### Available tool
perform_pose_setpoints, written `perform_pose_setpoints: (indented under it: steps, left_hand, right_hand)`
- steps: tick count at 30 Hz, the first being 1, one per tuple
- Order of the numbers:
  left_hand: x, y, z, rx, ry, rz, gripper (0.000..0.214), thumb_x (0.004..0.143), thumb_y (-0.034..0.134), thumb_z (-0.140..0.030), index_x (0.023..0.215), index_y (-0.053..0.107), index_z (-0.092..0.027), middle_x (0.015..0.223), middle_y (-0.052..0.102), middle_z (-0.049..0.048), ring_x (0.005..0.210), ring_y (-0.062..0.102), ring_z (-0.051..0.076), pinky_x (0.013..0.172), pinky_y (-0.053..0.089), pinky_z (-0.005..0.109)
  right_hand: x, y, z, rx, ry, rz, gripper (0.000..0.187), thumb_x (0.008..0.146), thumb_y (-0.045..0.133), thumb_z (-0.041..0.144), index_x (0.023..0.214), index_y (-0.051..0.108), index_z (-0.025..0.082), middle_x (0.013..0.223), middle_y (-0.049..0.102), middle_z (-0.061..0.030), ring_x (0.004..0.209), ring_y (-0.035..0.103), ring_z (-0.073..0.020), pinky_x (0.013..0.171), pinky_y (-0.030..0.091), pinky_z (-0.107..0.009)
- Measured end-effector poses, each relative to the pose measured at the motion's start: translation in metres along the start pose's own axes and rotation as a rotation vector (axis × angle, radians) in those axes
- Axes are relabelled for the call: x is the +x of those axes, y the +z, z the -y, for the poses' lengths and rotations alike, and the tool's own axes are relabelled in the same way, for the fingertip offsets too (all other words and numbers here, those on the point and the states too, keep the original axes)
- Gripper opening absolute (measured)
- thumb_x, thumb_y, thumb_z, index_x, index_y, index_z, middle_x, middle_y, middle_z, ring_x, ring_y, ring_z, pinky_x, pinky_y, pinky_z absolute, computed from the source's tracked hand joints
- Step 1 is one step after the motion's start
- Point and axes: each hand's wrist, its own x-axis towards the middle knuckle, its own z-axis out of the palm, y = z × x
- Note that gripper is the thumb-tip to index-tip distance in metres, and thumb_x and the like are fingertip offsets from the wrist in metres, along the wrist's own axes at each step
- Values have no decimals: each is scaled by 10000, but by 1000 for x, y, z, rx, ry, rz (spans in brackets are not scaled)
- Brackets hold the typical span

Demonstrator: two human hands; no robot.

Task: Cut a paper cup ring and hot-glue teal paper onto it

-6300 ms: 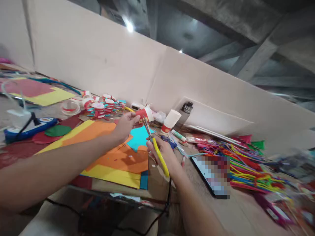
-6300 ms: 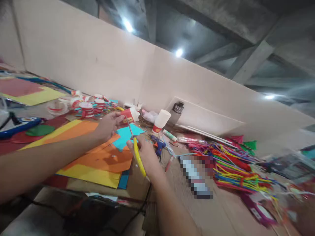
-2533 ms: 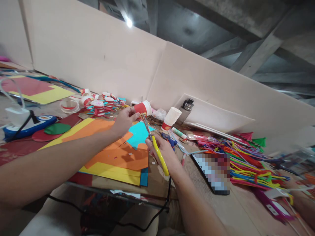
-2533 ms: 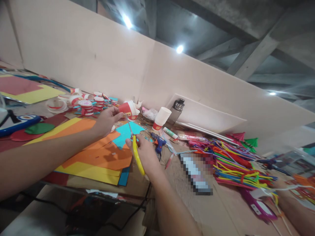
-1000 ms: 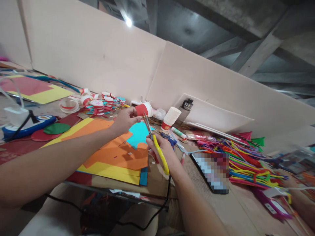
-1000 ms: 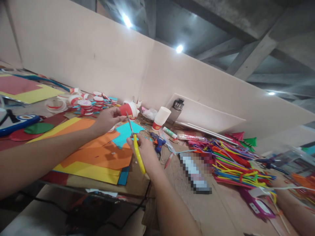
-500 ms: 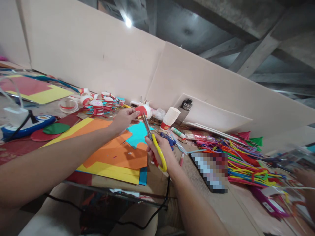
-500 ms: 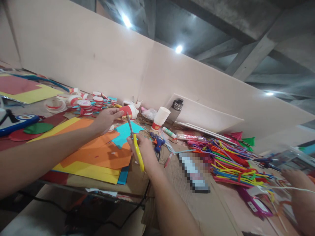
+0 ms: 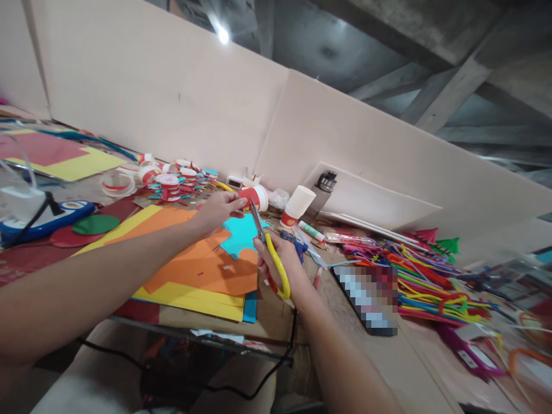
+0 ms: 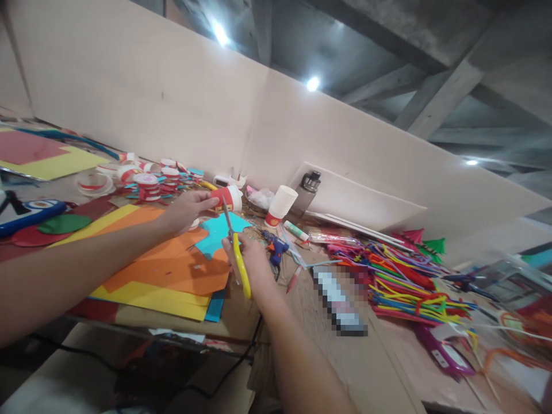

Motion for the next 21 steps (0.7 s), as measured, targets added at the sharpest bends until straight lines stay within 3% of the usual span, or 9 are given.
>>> perform_pose_setpoints:
  steps: [21]
  left_hand:
    - [0,-3,-4,-39,-33,48,338,632,799,-439,681,674,-129,656,638,41,650,592,149,683,500,315]
  right_hand:
    - [3,6,-7,-67,-44,-41,435,841,569,593,666,575,195,593,610,-26,494,563,-126,449,404,-213]
